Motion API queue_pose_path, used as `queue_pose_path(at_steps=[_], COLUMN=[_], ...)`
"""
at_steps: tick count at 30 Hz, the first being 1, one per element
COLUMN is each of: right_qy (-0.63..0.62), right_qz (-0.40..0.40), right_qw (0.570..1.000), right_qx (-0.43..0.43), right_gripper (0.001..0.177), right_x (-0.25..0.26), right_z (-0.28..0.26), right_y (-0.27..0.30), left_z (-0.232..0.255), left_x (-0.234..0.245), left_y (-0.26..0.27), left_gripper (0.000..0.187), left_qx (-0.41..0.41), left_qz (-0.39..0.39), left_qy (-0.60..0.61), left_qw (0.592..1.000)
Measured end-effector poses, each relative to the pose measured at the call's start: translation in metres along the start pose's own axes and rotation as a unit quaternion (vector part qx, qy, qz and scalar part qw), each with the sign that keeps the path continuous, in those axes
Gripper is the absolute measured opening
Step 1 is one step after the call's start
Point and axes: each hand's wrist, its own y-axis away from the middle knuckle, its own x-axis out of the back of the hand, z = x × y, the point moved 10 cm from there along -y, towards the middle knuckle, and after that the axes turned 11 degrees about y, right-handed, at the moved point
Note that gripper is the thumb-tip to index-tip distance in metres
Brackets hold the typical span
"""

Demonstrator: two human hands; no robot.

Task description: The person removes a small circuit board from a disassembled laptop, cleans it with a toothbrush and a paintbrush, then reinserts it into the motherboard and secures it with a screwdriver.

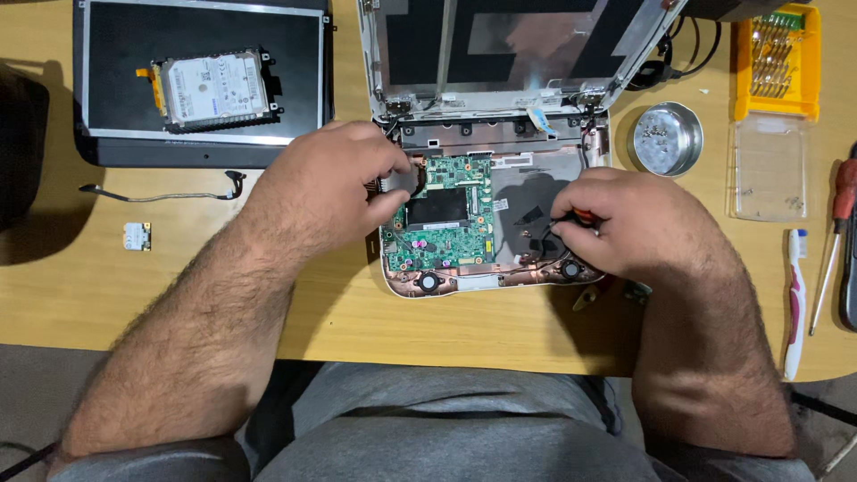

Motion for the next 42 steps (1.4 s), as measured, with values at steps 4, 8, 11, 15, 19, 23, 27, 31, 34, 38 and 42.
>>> queue_pose_path(at_steps=[4,8,11,15,19,23,27,31,34,38,42], right_qy=[0.010,0.012,0.021,0.013,0.010,0.043,0.036,0.044,0.001,-0.051,-0.065], right_qz=[0.001,0.012,-0.011,-0.065,-0.095,-0.038,-0.002,0.041,0.054,0.134,0.200], right_qw=[1.000,1.000,1.000,0.998,0.995,0.996,0.997,0.994,0.993,0.989,0.977], right_qx=[0.001,0.005,-0.005,-0.002,0.006,0.072,0.075,0.093,0.109,0.024,0.014], right_gripper=[0.021,0.022,0.030,0.042,0.045,0.026,0.023,0.013,0.020,0.019,0.016], right_x=[0.000,-0.002,-0.002,-0.003,-0.015,-0.015,-0.012,-0.003,0.004,0.021,0.032], right_z=[-0.003,-0.004,-0.008,-0.020,-0.029,-0.041,-0.042,-0.050,-0.051,-0.040,-0.045], right_y=[-0.001,0.001,0.001,0.000,-0.004,-0.005,-0.006,-0.007,-0.011,-0.017,-0.024], left_z=[-0.005,-0.008,-0.005,-0.005,-0.001,0.005,0.008,0.012,0.018,0.022,0.031], left_x=[-0.003,-0.005,-0.005,-0.011,-0.011,-0.010,-0.008,-0.004,0.001,-0.003,-0.005], left_y=[-0.001,0.000,0.000,0.000,0.001,0.001,0.002,0.004,0.005,0.004,0.006], left_gripper=[0.017,0.026,0.027,0.019,0.021,0.018,0.019,0.017,0.019,0.025,0.029], left_qx=[0.038,0.025,-0.007,-0.026,-0.032,-0.042,-0.064,-0.092,-0.118,-0.105,-0.151], left_qz=[0.000,0.008,0.013,-0.003,-0.006,-0.004,0.012,0.034,0.057,0.041,0.072], left_qy=[0.018,0.040,0.045,0.012,-0.007,-0.026,-0.014,-0.001,0.013,0.001,0.017], left_qw=[0.999,0.999,0.999,1.000,0.999,0.999,0.998,0.995,0.991,0.994,0.986])
